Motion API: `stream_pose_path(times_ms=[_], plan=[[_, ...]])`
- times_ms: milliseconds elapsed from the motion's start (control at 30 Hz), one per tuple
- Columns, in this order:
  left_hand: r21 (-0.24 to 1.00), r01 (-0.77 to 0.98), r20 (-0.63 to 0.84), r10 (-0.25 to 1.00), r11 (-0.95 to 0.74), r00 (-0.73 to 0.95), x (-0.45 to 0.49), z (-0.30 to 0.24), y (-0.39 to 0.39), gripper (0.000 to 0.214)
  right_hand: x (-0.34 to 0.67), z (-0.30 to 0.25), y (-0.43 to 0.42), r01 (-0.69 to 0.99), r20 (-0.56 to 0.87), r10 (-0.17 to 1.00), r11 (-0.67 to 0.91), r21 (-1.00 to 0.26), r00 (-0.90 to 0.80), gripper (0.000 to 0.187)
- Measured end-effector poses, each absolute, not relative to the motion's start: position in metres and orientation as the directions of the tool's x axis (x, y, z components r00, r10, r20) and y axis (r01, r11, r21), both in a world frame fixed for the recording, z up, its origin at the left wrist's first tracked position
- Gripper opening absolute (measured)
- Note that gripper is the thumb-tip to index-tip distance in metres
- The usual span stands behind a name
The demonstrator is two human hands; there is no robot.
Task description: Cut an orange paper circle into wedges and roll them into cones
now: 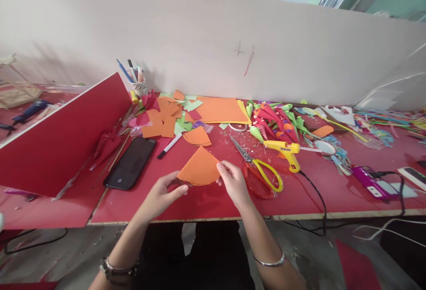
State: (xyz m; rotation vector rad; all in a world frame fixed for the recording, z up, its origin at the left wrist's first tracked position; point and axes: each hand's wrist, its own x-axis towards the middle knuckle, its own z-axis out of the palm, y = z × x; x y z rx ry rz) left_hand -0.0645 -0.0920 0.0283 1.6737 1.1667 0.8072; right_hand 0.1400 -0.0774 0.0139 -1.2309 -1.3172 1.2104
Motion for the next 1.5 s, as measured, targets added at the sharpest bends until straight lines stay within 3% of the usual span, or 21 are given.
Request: stream_pose_path(times_ms=[133, 233, 333, 433, 633, 800, 933, 1033, 1167, 1267, 1333, 1400, 1500], plan=[[0.919, 0.390, -0.008, 0.982, -0.066, 0.186, -0.056, 0.024, -0.094, 0.030, 0.134, 0.009, -0.079, 0.200, 0.033, 0.994, 0.053, -0.978, -0.100, 0.027], [0.895, 0.441, 0.007, 0.990, -0.070, 0.143, -0.055, 0.023, -0.093, 0.031, 0.131, 0.012, -0.084, 0.451, 0.313, 0.950, 0.283, -0.846, -0.008, 0.033], [0.858, 0.498, 0.055, 0.987, -0.124, 0.151, -0.054, 0.025, -0.094, 0.032, 0.127, 0.023, -0.091, 0.608, 0.511, 0.850, 0.475, -0.636, -0.130, 0.052], [0.856, 0.472, 0.116, 0.967, -0.212, 0.225, -0.052, 0.029, -0.095, 0.032, 0.124, 0.033, -0.096, 0.586, 0.477, 0.831, 0.545, -0.600, -0.286, 0.055], [0.893, 0.333, 0.174, 0.915, -0.302, 0.363, -0.058, 0.034, -0.091, 0.032, 0.128, 0.038, -0.094, 0.414, 0.286, 0.908, 0.397, -0.819, -0.305, 0.026], [0.930, 0.227, 0.185, 0.902, -0.289, 0.391, -0.055, 0.033, -0.091, 0.032, 0.127, 0.044, -0.098, 0.291, 0.200, 0.877, 0.348, -0.891, -0.437, 0.044], [0.964, 0.150, 0.123, 0.869, -0.219, 0.479, -0.054, 0.036, -0.092, 0.027, 0.124, 0.042, -0.098, 0.180, 0.154, 0.877, 0.260, -0.949, -0.456, 0.040], [0.966, 0.184, 0.069, 0.871, -0.179, 0.487, -0.059, 0.036, -0.094, 0.025, 0.125, 0.035, -0.092, 0.145, 0.108, 0.932, 0.167, -0.975, -0.347, 0.017], [0.931, 0.331, 0.048, 0.951, -0.153, 0.305, -0.068, 0.028, -0.096, 0.032, 0.135, 0.023, -0.082, 0.219, 0.086, 0.996, 0.087, -0.972, -0.014, 0.026], [0.839, 0.527, 0.088, 0.990, -0.135, 0.113, -0.069, 0.019, -0.098, 0.034, 0.144, 0.013, -0.079, 0.280, 0.088, 0.995, 0.071, -0.957, 0.049, 0.031], [0.695, 0.709, 0.111, 0.992, -0.116, 0.053, -0.067, 0.014, -0.100, 0.032, 0.148, 0.007, -0.078, 0.406, 0.120, 0.990, 0.081, -0.910, 0.070, 0.033], [0.494, 0.862, 0.114, 0.991, -0.114, 0.066, -0.063, 0.009, -0.103, 0.027, 0.149, 0.002, -0.078, 0.542, 0.151, 0.985, 0.084, -0.836, 0.080, 0.032], [0.257, 0.951, 0.160, 0.978, -0.170, 0.132, -0.058, 0.006, -0.106, 0.012, 0.148, -0.003, -0.077, 0.690, 0.214, 0.974, 0.106, -0.716, 0.073, 0.028]])
